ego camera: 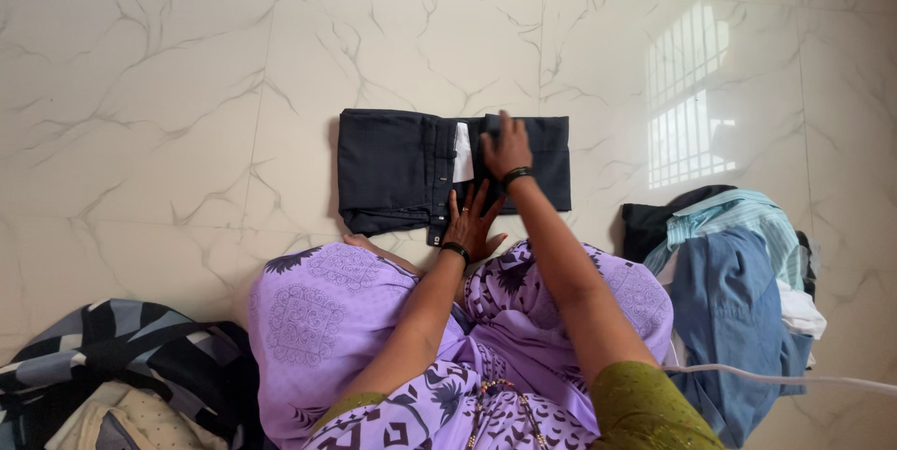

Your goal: The person sits on the floor and folds a pair of dark trousers by hand, smoothing the fabric and folding it into a compact rectangle. They then pick up a light blue shirt, lay it flat, and begin folding it.

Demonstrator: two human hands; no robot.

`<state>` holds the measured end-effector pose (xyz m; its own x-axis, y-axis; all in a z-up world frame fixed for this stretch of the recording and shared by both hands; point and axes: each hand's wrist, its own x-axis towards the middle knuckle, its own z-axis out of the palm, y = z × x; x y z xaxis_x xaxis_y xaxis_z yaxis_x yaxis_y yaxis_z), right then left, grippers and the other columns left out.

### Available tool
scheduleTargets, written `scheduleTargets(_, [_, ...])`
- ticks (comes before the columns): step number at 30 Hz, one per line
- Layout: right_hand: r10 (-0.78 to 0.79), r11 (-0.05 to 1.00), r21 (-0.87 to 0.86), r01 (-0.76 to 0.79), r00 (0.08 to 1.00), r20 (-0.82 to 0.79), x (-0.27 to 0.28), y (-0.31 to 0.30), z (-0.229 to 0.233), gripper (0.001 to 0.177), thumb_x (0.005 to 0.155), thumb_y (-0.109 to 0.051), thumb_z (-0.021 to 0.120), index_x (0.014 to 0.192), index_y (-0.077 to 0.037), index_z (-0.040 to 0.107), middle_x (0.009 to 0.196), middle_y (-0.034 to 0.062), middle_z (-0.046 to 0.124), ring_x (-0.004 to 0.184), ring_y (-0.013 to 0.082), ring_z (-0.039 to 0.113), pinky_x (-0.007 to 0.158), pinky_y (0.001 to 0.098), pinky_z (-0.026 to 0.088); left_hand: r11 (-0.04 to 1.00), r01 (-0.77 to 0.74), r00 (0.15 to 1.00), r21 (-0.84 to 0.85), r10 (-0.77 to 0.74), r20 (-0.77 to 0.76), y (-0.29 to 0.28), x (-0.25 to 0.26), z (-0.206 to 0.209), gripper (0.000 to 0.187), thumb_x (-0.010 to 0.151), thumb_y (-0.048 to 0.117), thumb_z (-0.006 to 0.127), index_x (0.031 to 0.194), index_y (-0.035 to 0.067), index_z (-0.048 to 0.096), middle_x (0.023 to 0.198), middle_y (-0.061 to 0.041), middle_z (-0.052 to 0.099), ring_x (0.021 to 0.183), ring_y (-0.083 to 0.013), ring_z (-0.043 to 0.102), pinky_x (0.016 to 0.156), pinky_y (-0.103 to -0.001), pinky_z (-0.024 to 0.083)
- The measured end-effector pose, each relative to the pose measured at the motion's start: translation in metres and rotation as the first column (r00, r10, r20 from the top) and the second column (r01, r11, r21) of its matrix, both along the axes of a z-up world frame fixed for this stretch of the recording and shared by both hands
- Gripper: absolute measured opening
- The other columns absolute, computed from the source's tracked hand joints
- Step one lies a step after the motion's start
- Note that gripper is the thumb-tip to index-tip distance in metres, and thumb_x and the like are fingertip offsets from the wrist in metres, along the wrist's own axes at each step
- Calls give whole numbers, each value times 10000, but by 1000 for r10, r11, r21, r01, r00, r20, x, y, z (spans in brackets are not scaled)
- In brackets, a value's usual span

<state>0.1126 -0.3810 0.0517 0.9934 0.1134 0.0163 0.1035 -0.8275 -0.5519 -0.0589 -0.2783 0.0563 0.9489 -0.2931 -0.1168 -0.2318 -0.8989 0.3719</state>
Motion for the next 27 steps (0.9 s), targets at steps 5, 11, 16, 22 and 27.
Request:
scheduleTargets(5, [-58, 987, -147, 60, 998, 22, -2, 26, -22, 730, 802, -120, 707, 1465, -51, 409, 1273, 230, 519, 1149, 438, 544, 871, 485, 551, 992, 112, 993, 60, -109, -49, -1, 1, -19, 742, 966, 559, 548, 1586, 233, 302, 1657, -175, 163, 1536, -404, 202, 1191, -724, -36])
scheduleTargets(11, [-192, 966, 201, 161, 971, 143, 18, -18, -53, 424, 799, -108, 681, 1213, -30, 629, 1066, 229, 704, 988, 419, 690, 883, 459, 562, 975, 162, 982, -155, -143, 127, -2, -1, -44, 729, 954, 391, 645, 1599, 240, 342, 1691, -131, 152, 1497, -402, 275, 1279, -612, 131])
scheduleTargets(16, [-287, 811, 531, 246, 958, -5, 22, -48, -51, 311, 805, -120, 654, 1096, -19, 694, 956, 162, 777, 903, 360, 767, 834, 430, 581, 974, 140, 950, -178, -81, 303, -2, -2, -37, 728, 892, 366, 714, 1532, 259, 385, 1646, -114, 81, 1504, -489, 203, 1233, -620, 195])
scheduleTargets(22, [-110, 973, 222, 64, 974, 200, 10, -21, -42, 464, 856, -180, 698, 1297, -53, 629, 1146, 189, 684, 1051, 380, 661, 903, 463, 562, 971, 181, 944, -157, -126, 304, -1, -3, -41, 699, 909, 365, 688, 1543, 233, 425, 1629, -111, 212, 1474, -394, 279, 1228, -597, 205])
scheduleTargets(27, [38, 965, -259, -52, 998, -59, -18, 18, -8, 827, 786, -296, 771, 1466, -24, 387, 1330, 191, 439, 1204, 402, 469, 874, 472, 544, 978, 183, 974, -102, -167, 152, -1, -3, -58, 622, 958, 411, 637, 1506, 170, 467, 1538, -126, 391, 1400, -343, 360, 1205, -525, 236])
